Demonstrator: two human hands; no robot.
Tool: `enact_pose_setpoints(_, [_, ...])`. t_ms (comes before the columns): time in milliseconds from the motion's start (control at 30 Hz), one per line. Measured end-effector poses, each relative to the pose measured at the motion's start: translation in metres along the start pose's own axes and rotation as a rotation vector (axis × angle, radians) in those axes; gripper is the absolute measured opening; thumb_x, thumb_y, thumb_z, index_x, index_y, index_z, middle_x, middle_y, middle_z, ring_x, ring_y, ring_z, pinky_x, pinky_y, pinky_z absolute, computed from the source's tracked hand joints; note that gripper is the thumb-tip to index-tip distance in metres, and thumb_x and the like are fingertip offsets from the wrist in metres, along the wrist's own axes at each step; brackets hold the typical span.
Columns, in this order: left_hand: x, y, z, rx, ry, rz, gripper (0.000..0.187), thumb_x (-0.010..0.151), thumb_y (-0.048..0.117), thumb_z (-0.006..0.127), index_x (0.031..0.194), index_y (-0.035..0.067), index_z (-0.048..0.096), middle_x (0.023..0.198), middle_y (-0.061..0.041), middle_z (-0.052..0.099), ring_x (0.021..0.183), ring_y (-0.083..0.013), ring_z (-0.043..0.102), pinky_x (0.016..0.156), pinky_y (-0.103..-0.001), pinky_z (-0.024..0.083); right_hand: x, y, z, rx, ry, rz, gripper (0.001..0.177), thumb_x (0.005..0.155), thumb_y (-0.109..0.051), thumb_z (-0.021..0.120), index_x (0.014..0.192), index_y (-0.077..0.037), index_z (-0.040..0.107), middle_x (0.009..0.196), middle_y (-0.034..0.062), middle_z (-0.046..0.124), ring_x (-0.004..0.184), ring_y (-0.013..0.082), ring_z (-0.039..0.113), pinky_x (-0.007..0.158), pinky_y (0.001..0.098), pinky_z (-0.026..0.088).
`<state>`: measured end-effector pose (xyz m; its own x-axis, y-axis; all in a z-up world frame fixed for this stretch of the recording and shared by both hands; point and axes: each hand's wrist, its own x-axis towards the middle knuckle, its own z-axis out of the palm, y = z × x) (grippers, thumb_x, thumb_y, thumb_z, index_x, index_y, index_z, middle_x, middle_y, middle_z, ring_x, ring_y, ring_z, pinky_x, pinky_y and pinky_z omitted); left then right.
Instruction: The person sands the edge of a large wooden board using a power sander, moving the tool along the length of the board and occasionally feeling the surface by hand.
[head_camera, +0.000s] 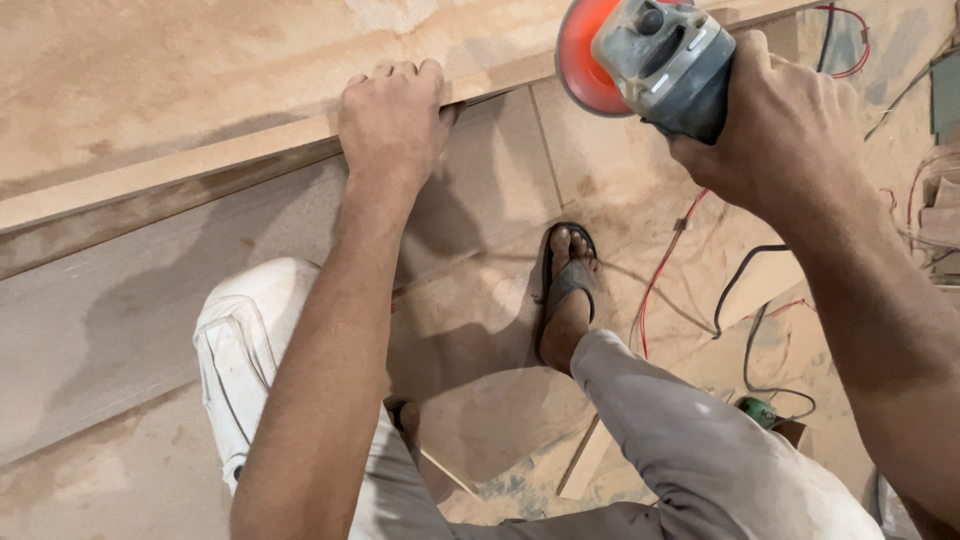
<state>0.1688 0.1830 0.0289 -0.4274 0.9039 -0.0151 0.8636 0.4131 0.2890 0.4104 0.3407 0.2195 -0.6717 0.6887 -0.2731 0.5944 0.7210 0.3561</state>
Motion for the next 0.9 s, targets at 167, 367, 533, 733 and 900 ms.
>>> enact_pose_setpoints(167, [-0.001,0.000,0.002,-0.011,-0.011,-0.013,0.036,0.084,0.045,0.081,0.099,0.014,0.071,0.093,-0.006,0.075,0.093,-0.0219,0.071,0.081,-0.041,0.054,-0.002,-0.004,-0.009,0.028,0.042,-0.032,0.065,0.081,-0.040,0.084,0.120,0.006,0.060,0.091,0.0249,0.071,0.079,0.0417,0.072,0.073,0.0508,0.055])
enact_pose_setpoints(367, [-0.001,-0.004,0.004,-0.006,0.081,0.040,0.039,0.082,0.051,0.080,0.095,0.015,0.071,0.090,-0.003,0.074,0.090,-0.0231,0.071,0.077,-0.041,0.053,-0.015,0.026,-0.022,-0.012,0.019,0.064,0.064,0.080,-0.039,0.088,0.113,0.007,0.059,0.089,0.0279,0.070,0.080,0.0442,0.071,0.075,0.0514,0.056])
enact_pose_setpoints(533, [0.002,-0.003,0.004,0.034,0.051,0.027,0.045,0.084,0.059,0.077,0.098,0.016,0.072,0.088,-0.004,0.074,0.085,-0.0229,0.071,0.074,-0.041,0.053,-0.029,0.105,0.029,0.290,0.241,-0.066,0.059,0.091,-0.024,0.090,0.130,0.005,0.056,0.111,0.0227,0.071,0.101,0.0342,0.074,0.089,0.0408,0.061])
enact_pose_setpoints(733, [-0.001,-0.004,0.006,0.030,0.073,0.047,0.044,0.087,0.058,0.079,0.099,0.016,0.072,0.089,-0.003,0.074,0.087,-0.0217,0.071,0.076,-0.040,0.053,-0.032,0.125,0.046,0.384,0.342,-0.102,0.061,0.089,-0.013,0.089,0.131,0.013,0.052,0.117,0.0274,0.070,0.099,0.0337,0.074,0.085,0.0394,0.062])
enact_pose_setpoints(900, [-0.002,-0.004,0.006,0.022,0.100,0.041,0.046,0.084,0.058,0.080,0.101,0.015,0.072,0.090,-0.004,0.075,0.087,-0.0211,0.071,0.075,-0.039,0.053,-0.032,0.066,0.000,0.422,0.274,-0.098,0.067,0.089,-0.020,0.094,0.131,0.011,0.053,0.119,0.0257,0.071,0.106,0.0344,0.075,0.095,0.0421,0.060])
